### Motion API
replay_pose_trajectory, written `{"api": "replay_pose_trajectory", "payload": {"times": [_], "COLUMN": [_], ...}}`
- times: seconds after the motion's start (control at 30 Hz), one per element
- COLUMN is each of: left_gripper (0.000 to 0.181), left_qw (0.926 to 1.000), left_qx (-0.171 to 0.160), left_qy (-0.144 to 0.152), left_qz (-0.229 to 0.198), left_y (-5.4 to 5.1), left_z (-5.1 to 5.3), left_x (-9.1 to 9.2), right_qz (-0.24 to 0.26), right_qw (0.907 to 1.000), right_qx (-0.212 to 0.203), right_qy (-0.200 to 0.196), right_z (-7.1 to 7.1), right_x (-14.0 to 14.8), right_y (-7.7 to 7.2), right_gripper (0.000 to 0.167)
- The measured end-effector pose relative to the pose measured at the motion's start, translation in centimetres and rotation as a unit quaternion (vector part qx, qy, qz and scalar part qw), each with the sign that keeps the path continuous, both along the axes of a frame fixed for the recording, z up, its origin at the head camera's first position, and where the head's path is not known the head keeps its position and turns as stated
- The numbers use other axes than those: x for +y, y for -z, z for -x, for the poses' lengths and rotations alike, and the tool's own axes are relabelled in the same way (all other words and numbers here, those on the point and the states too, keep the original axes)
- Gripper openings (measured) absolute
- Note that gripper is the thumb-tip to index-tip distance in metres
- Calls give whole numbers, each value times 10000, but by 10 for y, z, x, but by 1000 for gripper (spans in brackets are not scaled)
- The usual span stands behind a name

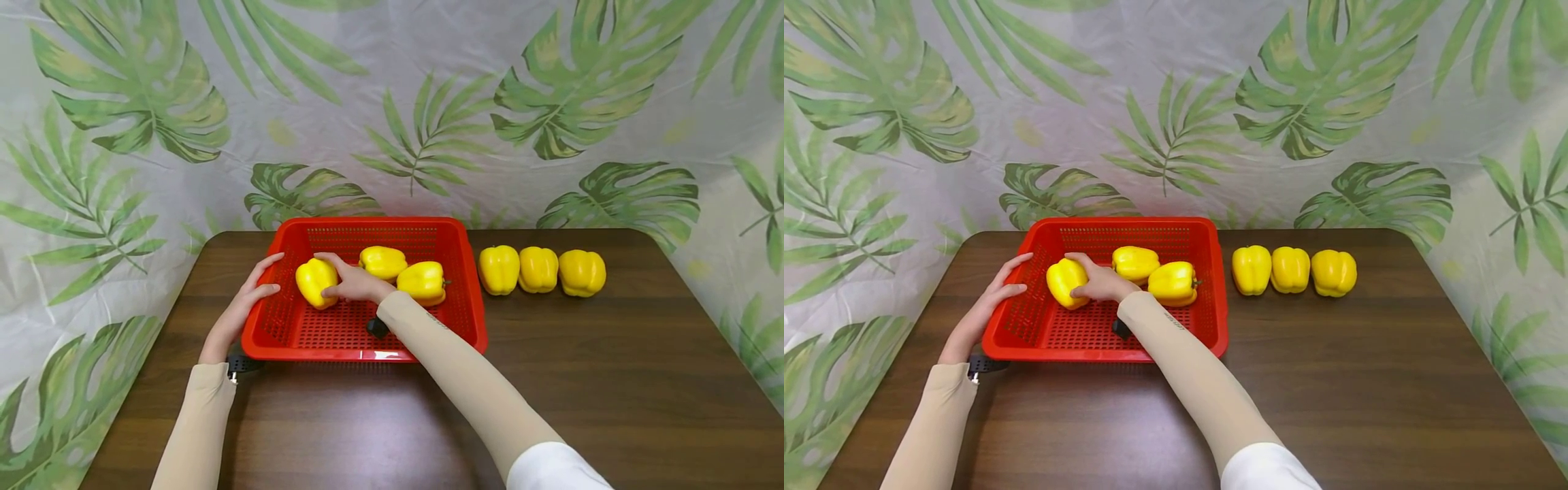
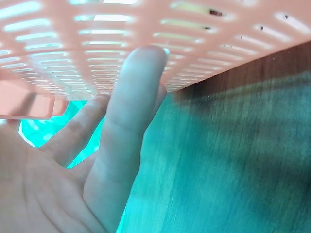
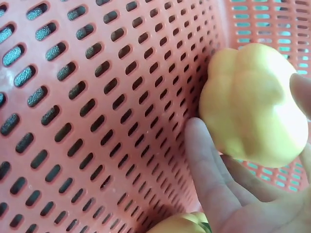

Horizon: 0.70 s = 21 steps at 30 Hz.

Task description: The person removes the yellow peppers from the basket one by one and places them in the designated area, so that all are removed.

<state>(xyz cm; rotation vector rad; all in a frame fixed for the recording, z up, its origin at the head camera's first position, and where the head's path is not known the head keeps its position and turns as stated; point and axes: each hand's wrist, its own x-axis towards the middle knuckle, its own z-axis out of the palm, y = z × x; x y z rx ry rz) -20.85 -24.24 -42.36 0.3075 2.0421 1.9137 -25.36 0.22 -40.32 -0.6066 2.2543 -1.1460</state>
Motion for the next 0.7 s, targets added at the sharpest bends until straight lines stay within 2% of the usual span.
{"api": "replay_pose_trajectory", "payload": {"times": [0.13, 0.3, 0.47, 0.7], "left_gripper": [56, 56, 56, 56], "left_qw": [10000, 10000, 10000, 10000], "left_qx": [-18, 3, 16, 38], "left_qy": [-14, -28, -3, 0], "left_qz": [3, 1, -6, 9], "left_y": [0, 1, 2, 2], "left_z": [0, 0, 1, 1], "left_x": [0, 0, 0, -1], "right_qz": [-159, -53, 207, 771], "right_qw": [9994, 9988, 9989, 9966], "right_qx": [316, 485, 391, 22], "right_qy": [19, 70, 170, 286], "right_z": [1, 1, -1, -2], "right_x": [-2, -2, 0, 4], "right_y": [2, 4, 3, 0], "right_gripper": [67, 65, 63, 62]}}
